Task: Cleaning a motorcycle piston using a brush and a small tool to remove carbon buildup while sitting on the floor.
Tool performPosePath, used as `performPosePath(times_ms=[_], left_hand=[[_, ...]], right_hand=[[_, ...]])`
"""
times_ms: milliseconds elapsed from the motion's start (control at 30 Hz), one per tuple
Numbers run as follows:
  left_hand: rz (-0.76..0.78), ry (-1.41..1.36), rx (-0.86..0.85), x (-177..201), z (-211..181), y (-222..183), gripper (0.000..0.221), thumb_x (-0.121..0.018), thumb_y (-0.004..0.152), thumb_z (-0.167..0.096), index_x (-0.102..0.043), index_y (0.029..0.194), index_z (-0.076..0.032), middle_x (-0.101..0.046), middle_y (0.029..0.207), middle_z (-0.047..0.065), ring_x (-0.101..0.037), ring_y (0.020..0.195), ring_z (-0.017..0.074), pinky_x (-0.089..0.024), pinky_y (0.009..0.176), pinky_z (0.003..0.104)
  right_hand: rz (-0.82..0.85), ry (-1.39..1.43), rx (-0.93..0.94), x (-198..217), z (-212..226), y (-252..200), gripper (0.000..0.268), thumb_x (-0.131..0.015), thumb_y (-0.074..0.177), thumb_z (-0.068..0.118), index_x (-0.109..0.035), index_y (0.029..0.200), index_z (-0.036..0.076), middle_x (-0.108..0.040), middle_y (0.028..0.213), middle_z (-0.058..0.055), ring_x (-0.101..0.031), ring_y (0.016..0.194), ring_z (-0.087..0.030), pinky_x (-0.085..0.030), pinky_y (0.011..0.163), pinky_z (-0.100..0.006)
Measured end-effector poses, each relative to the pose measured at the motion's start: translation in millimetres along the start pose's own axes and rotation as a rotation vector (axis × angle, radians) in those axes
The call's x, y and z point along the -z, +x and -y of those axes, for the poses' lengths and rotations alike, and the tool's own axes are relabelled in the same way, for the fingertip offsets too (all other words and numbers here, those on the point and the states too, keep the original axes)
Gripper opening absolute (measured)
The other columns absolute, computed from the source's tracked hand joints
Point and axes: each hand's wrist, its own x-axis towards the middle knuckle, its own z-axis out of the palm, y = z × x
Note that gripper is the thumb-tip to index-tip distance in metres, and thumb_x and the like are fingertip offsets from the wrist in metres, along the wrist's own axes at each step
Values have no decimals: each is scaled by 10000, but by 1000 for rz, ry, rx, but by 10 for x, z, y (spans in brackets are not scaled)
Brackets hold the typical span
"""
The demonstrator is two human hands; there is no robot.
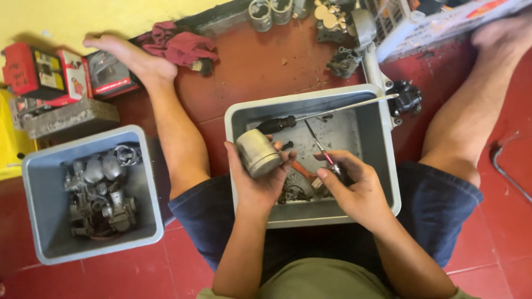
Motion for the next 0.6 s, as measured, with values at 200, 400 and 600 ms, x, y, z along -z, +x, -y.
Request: performPosePath(times_ms=[200, 400, 600], left_hand=[[181, 130, -84, 276, 123, 62, 358, -633, 965, -430, -586, 1197, -163, -671, 1098, 208, -726, 926, 417, -522, 1005, 598], [318, 257, -185, 291, 92, 39, 359, -634, 966, -316, -522, 1248, -124, -647, 1089, 222, -744, 903, 393, -614, 809, 475], [267, 313, -258, 118, 103, -140, 440, -667, 932, -354, -555, 1248, -70, -653, 1046, 182, -706, 931, 277, -591, 805, 413]], right_hand=[[49, 18, 4, -166, 23, 25, 180, -719, 917, -19, -715, 1097, -27, -787, 995, -147, -693, 930, -152, -569, 875, -389], [97, 42, -36, -313, 66, 30, 202, -711, 932, 12, -731, 1132, 2, -785, 948, -118, -689, 881, -128, -575, 843, -356], [32, -17, -173, -393, 43, 11, 334, -830, 857, 78, -723, 1172, 47, -705, 823, -88, -608, 738, -108, -562, 743, -308]])
